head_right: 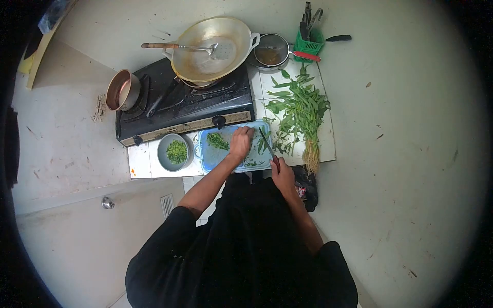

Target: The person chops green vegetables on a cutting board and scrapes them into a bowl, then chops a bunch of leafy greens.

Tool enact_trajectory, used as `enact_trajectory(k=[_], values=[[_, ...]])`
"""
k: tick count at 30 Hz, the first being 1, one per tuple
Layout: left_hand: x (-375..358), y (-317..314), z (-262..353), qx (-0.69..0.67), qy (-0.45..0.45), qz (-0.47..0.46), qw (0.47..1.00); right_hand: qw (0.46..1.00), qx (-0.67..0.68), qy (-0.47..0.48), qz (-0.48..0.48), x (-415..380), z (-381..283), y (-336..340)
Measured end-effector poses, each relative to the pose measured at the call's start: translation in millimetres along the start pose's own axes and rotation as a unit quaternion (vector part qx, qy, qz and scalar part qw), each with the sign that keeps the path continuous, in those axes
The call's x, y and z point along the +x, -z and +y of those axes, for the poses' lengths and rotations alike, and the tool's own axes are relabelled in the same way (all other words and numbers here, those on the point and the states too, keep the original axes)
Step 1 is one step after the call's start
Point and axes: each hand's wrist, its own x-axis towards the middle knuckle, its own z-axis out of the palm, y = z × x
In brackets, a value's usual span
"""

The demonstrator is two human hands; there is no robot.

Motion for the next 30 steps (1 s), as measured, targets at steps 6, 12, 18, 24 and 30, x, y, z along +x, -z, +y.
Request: enact_trajectory(k=[6,12,18,24,30], values=[[-4,20,-10,-0.277,0.109,0.032,0.954,1.000,-0.007,0.012,-0.007,4,3,-2],[-13,35,-24,-0.523,0.287,-0.087,0.798,0.999,-0.007,0.020,-0.037,10,0,-10],[-49,53,-37,-0.588,0.335,-0.090,0.731,0.998,-0.016,0.026,-0.054,13,-6,-11],[-108,68,-70,-0.458,0.342,-0.127,0.811,0.996,-0.015,0.044,-0.076,16,-12,-21],[-124,81,-63,-0.291,0.308,-0.042,0.905,0.990,-0.039,0.066,-0.121,21,-16,-32]])
